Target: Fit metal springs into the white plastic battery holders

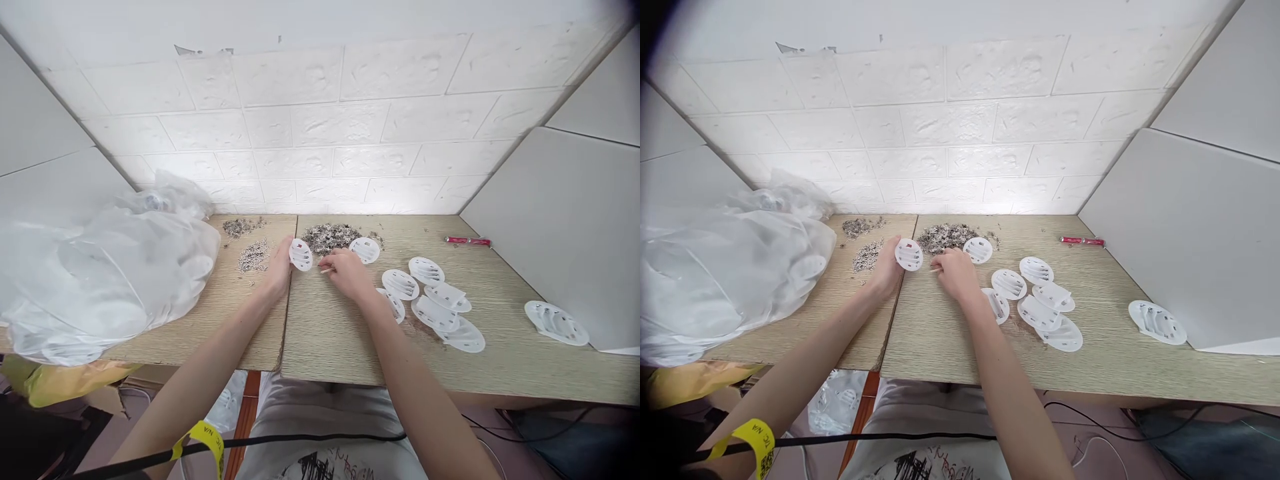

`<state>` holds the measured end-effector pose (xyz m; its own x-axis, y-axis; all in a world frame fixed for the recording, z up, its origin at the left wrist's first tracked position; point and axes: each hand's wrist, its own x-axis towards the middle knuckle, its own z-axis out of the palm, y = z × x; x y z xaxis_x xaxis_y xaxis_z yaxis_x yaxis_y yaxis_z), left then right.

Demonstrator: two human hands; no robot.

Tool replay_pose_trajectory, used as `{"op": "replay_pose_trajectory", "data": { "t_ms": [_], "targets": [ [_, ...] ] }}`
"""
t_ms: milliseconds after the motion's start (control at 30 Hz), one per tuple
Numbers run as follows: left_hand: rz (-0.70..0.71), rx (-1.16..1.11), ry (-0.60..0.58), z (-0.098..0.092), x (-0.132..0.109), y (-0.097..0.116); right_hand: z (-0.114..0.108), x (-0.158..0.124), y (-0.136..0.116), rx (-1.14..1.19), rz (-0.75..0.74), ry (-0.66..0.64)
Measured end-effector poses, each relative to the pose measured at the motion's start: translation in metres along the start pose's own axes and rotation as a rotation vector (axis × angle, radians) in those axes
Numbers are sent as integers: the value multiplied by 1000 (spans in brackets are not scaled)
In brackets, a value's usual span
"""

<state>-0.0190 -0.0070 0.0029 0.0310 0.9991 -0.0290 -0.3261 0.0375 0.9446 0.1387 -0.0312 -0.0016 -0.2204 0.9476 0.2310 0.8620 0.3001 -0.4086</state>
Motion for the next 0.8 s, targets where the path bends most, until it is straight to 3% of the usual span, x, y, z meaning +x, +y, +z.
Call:
{"op": "replay_pose_trajectory", "data": {
  "t_ms": [233,400,633,800],
  "targets": [
    [-48,79,-219,-1,0,-1,-4,2,-4,199,53,113],
    [-32,173,-211,-1,-4,1,-6,2,-5,465,108,182],
    [308,483,-231,-2,-5,2,-7,0,-5,421,-27,361],
    [590,727,-213,-8,-4,2,-8,-2,-9,328,-163,402]
  ]
}}
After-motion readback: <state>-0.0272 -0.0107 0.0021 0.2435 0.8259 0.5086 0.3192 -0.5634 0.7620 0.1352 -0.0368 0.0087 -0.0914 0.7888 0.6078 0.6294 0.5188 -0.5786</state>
